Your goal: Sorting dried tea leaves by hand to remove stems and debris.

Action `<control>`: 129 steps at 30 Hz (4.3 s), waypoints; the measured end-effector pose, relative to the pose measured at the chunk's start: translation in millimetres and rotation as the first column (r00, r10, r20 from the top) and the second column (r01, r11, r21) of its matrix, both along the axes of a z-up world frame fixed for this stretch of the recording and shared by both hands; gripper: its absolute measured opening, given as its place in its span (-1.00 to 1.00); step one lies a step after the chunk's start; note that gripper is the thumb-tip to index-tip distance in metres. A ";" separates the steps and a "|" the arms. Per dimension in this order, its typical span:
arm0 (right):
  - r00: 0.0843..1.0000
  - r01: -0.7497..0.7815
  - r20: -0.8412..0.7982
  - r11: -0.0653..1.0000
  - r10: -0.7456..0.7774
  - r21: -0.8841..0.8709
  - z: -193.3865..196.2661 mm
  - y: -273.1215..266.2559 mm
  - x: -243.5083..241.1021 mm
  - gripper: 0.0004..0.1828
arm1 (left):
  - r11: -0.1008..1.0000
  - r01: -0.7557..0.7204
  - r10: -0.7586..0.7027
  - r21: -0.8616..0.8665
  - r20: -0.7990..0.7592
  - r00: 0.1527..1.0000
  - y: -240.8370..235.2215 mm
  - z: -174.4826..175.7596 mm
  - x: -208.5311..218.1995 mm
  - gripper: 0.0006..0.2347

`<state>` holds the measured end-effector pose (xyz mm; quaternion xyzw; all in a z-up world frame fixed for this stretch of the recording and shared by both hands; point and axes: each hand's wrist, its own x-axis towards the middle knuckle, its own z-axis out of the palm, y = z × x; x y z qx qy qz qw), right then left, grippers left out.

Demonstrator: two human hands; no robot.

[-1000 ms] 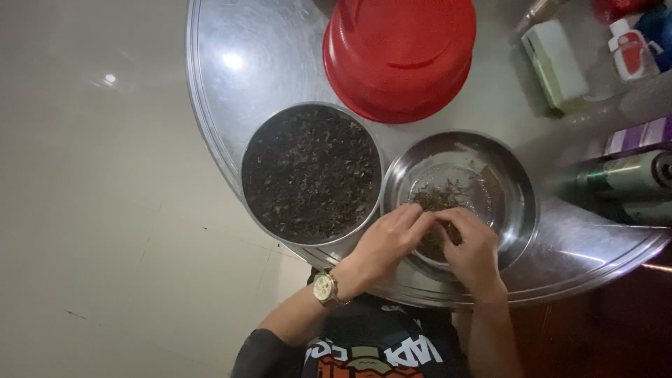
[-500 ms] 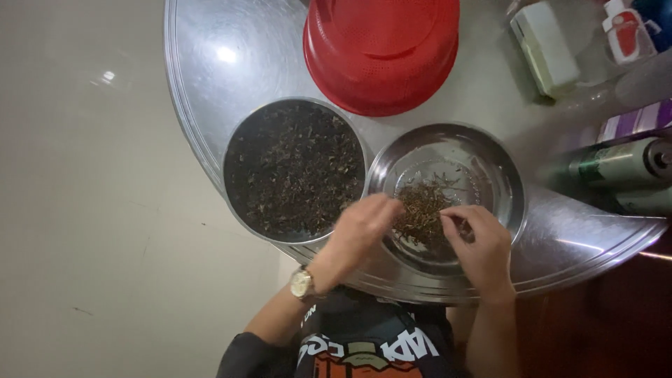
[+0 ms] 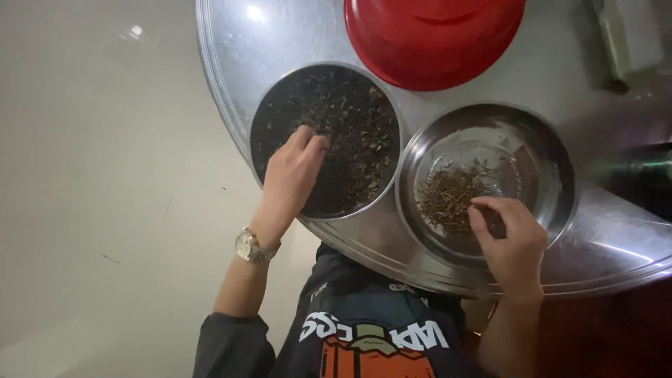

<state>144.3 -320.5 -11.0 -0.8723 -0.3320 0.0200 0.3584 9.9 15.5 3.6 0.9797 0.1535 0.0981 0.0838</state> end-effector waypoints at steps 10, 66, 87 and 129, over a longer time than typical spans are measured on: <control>0.999 -0.023 -0.022 1.000 0.023 -0.016 -3.4 1.8 -1.7 -0.89 | 0.991 0.048 -0.007 0.124 -0.311 0.950 1.5 -14.1 29.4 -0.87; 0.962 -0.239 -0.082 0.946 0.262 0.219 8.3 98.7 -45.6 -0.93 | 0.955 0.282 -0.295 0.090 0.360 0.885 -73.4 -13.3 -35.7 -0.89; 0.999 -0.038 0.019 0.999 0.037 0.021 -8.8 1.2 -6.1 -0.86 | 0.988 0.103 -0.099 0.112 -0.033 0.994 3.5 -33.1 25.4 -0.81; 0.999 0.036 -0.018 0.999 -0.035 0.025 9.2 20.2 -8.5 -0.89 | 0.982 -0.035 0.008 -0.187 -0.148 0.989 -22.4 11.3 3.7 -0.94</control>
